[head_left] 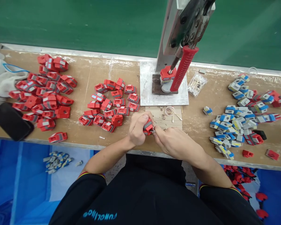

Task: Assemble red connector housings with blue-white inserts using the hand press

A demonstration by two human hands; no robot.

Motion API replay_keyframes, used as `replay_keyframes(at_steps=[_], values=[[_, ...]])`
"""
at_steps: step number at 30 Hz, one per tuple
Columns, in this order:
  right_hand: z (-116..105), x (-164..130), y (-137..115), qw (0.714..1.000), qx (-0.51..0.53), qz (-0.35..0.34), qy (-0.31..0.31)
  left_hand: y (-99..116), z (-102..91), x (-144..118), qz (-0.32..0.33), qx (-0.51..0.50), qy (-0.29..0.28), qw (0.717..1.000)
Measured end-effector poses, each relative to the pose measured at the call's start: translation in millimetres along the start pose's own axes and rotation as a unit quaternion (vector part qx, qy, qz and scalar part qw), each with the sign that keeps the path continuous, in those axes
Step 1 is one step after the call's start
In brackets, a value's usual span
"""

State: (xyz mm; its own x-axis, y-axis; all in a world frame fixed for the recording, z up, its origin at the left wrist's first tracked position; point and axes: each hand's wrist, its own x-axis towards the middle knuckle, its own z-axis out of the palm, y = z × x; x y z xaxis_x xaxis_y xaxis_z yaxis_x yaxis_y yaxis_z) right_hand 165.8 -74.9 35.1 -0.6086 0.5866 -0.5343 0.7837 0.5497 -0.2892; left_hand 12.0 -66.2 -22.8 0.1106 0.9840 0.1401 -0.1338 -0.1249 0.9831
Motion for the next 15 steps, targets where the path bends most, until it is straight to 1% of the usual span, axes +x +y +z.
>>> replay_keyframes(at_steps=[6,12,15], values=[[2,-1,3,1.0,-0.004,-0.01,0.006,7,-9.2,8,-0.06,0.024,-0.101,0.993],[4,-3,8,0.999,0.008,-0.03,0.026,9,-14.0,13,-0.103,0.031,-0.165,0.98],[3,-5,12,0.998,0.031,-0.041,0.019,10,-15.1,16,-0.131,0.04,-0.203,0.97]])
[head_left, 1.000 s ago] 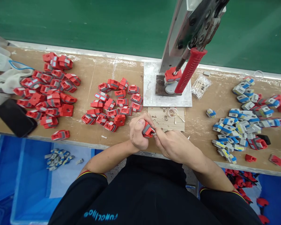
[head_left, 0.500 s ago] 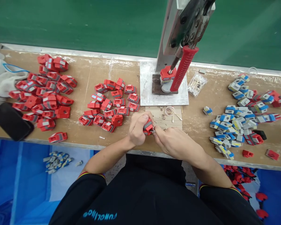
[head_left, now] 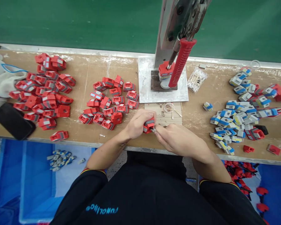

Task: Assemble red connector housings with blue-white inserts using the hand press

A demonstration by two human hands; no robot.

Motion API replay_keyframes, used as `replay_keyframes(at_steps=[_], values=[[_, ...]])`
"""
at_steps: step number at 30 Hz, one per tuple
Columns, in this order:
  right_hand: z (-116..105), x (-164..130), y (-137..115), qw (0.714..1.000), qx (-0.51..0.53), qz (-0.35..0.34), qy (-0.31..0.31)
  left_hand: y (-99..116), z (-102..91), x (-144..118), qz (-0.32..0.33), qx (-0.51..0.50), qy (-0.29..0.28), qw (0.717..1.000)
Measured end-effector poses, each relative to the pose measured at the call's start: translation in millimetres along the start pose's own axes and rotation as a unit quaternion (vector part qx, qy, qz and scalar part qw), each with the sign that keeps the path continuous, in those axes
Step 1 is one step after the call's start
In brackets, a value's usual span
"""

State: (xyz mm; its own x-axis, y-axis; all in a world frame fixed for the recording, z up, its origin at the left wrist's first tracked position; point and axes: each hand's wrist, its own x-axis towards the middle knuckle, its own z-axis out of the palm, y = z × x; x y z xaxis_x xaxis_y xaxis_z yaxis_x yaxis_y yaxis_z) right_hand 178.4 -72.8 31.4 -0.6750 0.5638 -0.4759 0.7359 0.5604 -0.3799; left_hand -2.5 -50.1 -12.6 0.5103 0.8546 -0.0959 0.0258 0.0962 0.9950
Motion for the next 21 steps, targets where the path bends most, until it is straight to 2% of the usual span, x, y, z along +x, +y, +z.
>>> replay_keyframes(at_steps=[10,17,21], values=[[-1,-2,7,0.997,0.059,-0.047,-0.006,4,-6.1,5,-0.069,0.031,-0.105,0.992],[-1,-2,9,0.994,0.087,-0.07,0.002,-7,-9.0,6,-0.108,0.061,-0.119,0.985],[-3,-4,8,0.994,0.082,-0.074,0.001,-15,-10.0,6,-0.095,0.044,-0.116,0.988]])
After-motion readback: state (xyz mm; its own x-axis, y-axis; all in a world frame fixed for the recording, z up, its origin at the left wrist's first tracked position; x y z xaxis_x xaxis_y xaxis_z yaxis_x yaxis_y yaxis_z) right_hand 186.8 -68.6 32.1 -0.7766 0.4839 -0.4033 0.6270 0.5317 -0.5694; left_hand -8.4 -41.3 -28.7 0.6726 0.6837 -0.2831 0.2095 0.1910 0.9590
